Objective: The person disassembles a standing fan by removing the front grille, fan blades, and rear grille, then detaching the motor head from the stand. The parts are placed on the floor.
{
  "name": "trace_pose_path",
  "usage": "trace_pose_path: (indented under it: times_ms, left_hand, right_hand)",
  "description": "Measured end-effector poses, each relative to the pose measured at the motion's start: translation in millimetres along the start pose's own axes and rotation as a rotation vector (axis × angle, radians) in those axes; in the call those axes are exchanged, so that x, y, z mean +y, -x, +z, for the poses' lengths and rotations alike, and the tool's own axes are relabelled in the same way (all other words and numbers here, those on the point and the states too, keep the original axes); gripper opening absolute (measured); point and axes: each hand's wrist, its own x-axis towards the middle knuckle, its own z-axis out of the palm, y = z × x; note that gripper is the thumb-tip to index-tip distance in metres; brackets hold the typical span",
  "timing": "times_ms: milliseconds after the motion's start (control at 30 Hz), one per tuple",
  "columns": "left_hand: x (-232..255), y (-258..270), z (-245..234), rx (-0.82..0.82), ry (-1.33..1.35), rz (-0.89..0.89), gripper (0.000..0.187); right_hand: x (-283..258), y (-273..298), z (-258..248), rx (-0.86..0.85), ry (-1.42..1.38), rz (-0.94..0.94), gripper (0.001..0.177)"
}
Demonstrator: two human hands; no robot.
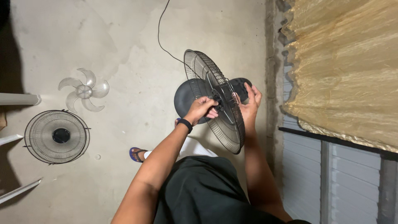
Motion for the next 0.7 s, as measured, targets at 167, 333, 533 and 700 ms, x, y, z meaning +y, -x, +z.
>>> trace_pose_path:
  times_ms: [167, 333, 533, 700]
  left_hand:
    - [0.0, 3.7, -3.2, 0.051, -0.011, 0.019, 0.028]
    - [0.1, 8.7, -9.0, 0.041, 0.080, 0.047, 0.027]
    - [-2.3, 18.0, -11.5, 0.049, 0.159, 0.001, 0.033]
    - [-7.8, 25.8, -20.0, 0.029, 0.253, -0.005, 0.038]
  right_hand:
    - [2.6, 0.8, 0.2, 0.013, 0.005, -0.026, 0.058]
    - [0.2, 1.6, -1.6, -0.010, 0.014, 0.040, 0.058]
    - [-7.2, -0.5, -5.3, -0.029, -0.062, 0.056, 0.056]
    - [-15.6, -1.8, -8.2, -0.023, 0.014, 0.001, 0.060]
